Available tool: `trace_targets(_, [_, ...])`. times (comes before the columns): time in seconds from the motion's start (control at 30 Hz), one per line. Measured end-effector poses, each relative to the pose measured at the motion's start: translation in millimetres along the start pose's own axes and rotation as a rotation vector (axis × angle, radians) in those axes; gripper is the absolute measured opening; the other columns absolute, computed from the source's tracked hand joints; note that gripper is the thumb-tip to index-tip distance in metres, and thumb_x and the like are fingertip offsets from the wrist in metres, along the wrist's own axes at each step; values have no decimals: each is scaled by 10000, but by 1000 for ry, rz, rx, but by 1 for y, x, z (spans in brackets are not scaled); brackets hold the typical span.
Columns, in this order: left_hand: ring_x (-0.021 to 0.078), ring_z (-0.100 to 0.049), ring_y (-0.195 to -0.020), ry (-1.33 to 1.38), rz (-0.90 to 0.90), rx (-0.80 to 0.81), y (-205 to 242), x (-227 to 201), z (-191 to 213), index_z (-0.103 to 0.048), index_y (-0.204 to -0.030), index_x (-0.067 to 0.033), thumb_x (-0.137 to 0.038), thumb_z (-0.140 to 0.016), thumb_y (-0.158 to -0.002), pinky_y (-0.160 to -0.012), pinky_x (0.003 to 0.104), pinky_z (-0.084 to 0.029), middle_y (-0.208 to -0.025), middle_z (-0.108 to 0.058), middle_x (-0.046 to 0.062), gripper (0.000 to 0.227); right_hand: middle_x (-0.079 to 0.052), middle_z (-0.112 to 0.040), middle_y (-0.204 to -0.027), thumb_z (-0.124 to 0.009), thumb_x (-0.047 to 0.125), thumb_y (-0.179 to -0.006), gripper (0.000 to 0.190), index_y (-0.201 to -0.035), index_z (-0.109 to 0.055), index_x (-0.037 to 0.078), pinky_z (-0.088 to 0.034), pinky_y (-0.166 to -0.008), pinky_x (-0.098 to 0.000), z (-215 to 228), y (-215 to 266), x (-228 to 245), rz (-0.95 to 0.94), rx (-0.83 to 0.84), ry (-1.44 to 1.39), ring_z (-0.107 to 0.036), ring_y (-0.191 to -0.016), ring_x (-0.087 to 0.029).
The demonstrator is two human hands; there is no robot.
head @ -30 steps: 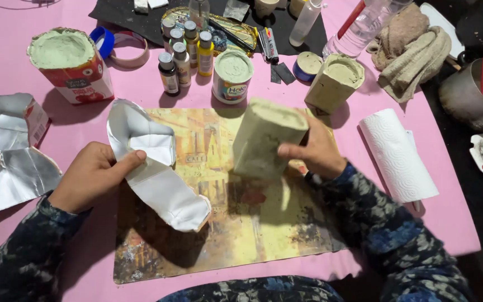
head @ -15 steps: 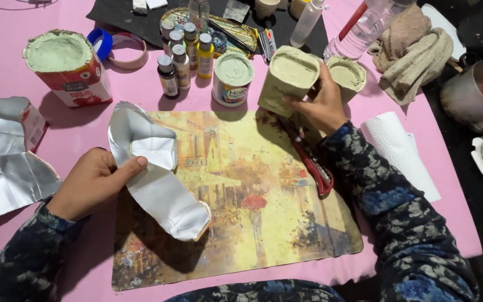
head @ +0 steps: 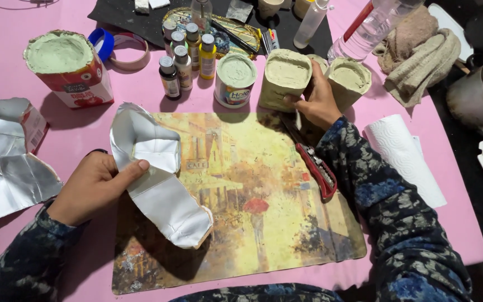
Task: Removing cardboard molds from cast objects using a utility knife.
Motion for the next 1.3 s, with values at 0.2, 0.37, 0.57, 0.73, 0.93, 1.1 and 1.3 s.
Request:
trace_targets(0.2, [48, -550, -556, -78, -5, -3, -1, -4, 0, -796, -765, 64, -298, -669, -939, -496, 277, -471, -605, -701, 21, 422, -127, -408, -1604, -851, 21, -827, 1050, -1645, -194, 20, -272, -1336, -383, 7, -5, -25, -54, 60, -5, -372, -1525, -232])
trace_targets(0.37, [56, -547, -543, -137, 13, -14, -1, -6, 0, -802, -766, 57, -311, -667, -936, -497, 284, -474, -585, -696, 35, 428, -121, -343, -1661, -748, -46, -895, 1051, -1686, -63, 55, -244, -1317, -375, 8, 0, -30, -78, 108, -72, -316, -1549, -211])
trace_targets(0.57, [44, -595, -587, -84, -27, -4, 0, -6, -1, -807, -815, 48, -305, -657, -947, -538, 267, -511, -647, -742, 25, 406, -159, -385, -1632, -709, -50, -927, 932, -1663, -145, 42, -289, -1268, -364, 4, 12, -10, -76, 58, 102, -355, -1521, -238])
trace_targets(0.73, [41, -592, -624, 70, -61, -7, 8, -16, -1, -805, -845, 52, -296, -659, -961, -543, 268, -489, -702, -730, 7, 395, -321, -566, -1407, -675, 206, -1023, 710, -1574, -295, -31, -449, -1103, -399, -2, 65, 25, -358, 156, 842, -572, -1313, -380])
trace_targets(0.93, [30, -618, -648, 137, -240, 231, 6, -31, -43, -775, -860, 6, -327, -599, -992, -579, 239, -519, -722, -735, -19, 399, -236, -654, -1374, -675, 274, -973, 604, -1477, -458, 20, -534, -1043, -394, -85, 119, 107, -282, 285, 448, -655, -1264, -327])
trace_targets(1.1, [36, -604, -675, 248, -259, 476, 3, -43, -95, -783, -862, 18, -332, -602, -1027, -601, 246, -498, -750, -723, -4, 427, -150, -606, -1320, -594, 173, -1090, 613, -1593, -293, -5, -542, -1004, -360, -159, 147, 91, -539, 373, -963, -645, -1165, -221])
trace_targets(1.3, [21, -637, -734, 278, -131, 466, 1, -33, -102, -762, -933, -31, -328, -630, -960, -636, 232, -523, -799, -731, -46, 326, -110, -584, -1213, -662, 174, -1007, 729, -1614, -272, 66, -593, -850, -368, -167, 140, 68, -676, 229, -735, -663, -1010, -213])
Point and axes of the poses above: each hand's wrist, its own y-axis away from the middle knuckle, its own z-axis out of the back of the hand, x = y × z, the point moved 9 cm from there along -y, towards the middle knuckle
